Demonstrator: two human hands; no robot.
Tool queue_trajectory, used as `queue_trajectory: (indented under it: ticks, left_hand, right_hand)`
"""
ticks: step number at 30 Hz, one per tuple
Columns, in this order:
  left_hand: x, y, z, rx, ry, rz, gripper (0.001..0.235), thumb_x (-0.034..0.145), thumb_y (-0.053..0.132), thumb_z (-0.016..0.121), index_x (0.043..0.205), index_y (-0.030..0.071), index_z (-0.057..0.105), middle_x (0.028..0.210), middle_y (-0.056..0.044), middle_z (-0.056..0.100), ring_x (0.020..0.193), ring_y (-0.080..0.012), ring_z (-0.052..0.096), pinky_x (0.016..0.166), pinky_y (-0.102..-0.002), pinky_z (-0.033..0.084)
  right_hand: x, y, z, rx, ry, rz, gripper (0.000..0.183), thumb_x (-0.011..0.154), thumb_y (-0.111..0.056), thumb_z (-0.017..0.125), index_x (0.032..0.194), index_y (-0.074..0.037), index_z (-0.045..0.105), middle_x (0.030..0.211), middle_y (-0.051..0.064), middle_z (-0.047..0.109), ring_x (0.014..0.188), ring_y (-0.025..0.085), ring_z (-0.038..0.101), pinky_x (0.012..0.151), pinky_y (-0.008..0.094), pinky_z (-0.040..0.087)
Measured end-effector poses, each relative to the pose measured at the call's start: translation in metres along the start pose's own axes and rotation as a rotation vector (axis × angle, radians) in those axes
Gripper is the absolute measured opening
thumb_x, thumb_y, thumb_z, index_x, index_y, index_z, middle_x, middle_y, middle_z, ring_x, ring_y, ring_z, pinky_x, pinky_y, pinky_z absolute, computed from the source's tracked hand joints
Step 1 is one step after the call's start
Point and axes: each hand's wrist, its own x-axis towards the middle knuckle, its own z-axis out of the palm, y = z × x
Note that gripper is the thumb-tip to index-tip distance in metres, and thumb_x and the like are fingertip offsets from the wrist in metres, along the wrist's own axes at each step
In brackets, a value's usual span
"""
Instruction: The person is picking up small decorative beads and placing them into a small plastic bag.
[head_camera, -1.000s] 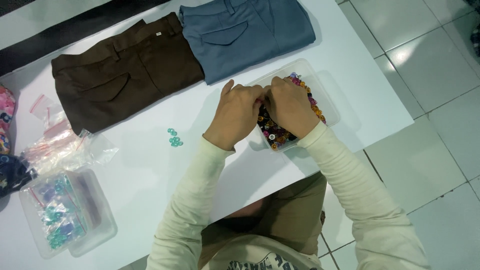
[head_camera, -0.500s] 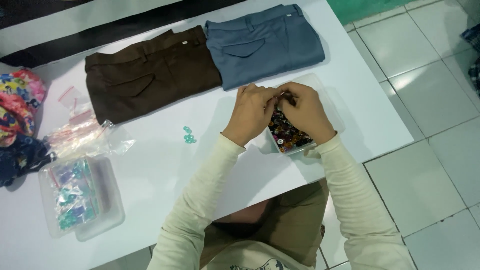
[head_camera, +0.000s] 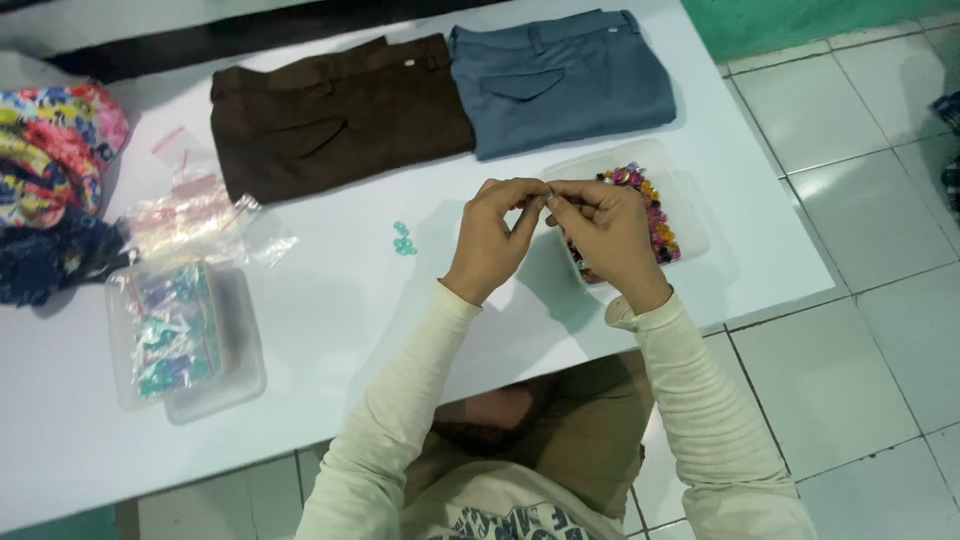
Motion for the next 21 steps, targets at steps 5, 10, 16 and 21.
queue_trajectory:
  ticks: [5, 10, 16, 21]
  left_hand:
    - [-0.033, -0.008, -0.022, 0.069, 0.09, 0.052, 0.018, 0.098, 0.001, 0.065, 0.112, 0.01, 0.073, 0.094, -0.009, 0.075, 0.097, -0.0232, 0.068, 0.089, -0.036, 0.057]
    - [-0.08, -0.016, -0.053, 0.189, 0.176, 0.008, 0.024, 0.098, 0.002, 0.067, 0.12, 0.008, 0.064, 0.099, -0.014, 0.073, 0.097, -0.0285, 0.07, 0.088, -0.043, 0.059]
    - [-0.125, -0.05, -0.103, 0.523, 0.099, -0.213, 0.017, 0.094, 0.003, 0.066, 0.111, 0.009, 0.068, 0.095, -0.012, 0.073, 0.102, -0.0324, 0.069, 0.092, -0.044, 0.052]
    - [-0.125, -0.075, -0.119, 0.615, 0.084, -0.335, 0.011, 0.092, 0.01, 0.073, 0.102, 0.015, 0.074, 0.096, -0.004, 0.071, 0.104, -0.0254, 0.061, 0.09, -0.04, 0.044]
  right_hand:
    - [-0.011, -0.013, 0.03, 0.087, -0.07, -0.024, 0.016, 0.097, -0.004, 0.07, 0.11, 0.005, 0.073, 0.08, 0.017, 0.071, 0.065, 0.013, 0.066, 0.056, 0.024, 0.053]
    - [-0.024, 0.005, 0.071, 0.144, -0.181, -0.01, 0.015, 0.092, 0.003, 0.073, 0.107, 0.006, 0.073, 0.084, 0.016, 0.071, 0.075, 0.017, 0.07, 0.061, 0.024, 0.058]
    - [-0.036, 0.021, 0.12, -0.037, -0.293, 0.04, 0.019, 0.091, 0.007, 0.068, 0.109, 0.006, 0.074, 0.089, 0.021, 0.072, 0.081, 0.024, 0.073, 0.066, 0.032, 0.061]
    - [-0.029, 0.023, 0.151, -0.288, -0.353, -0.146, 0.015, 0.095, 0.005, 0.065, 0.108, 0.004, 0.072, 0.094, 0.022, 0.069, 0.089, 0.036, 0.073, 0.074, 0.04, 0.062]
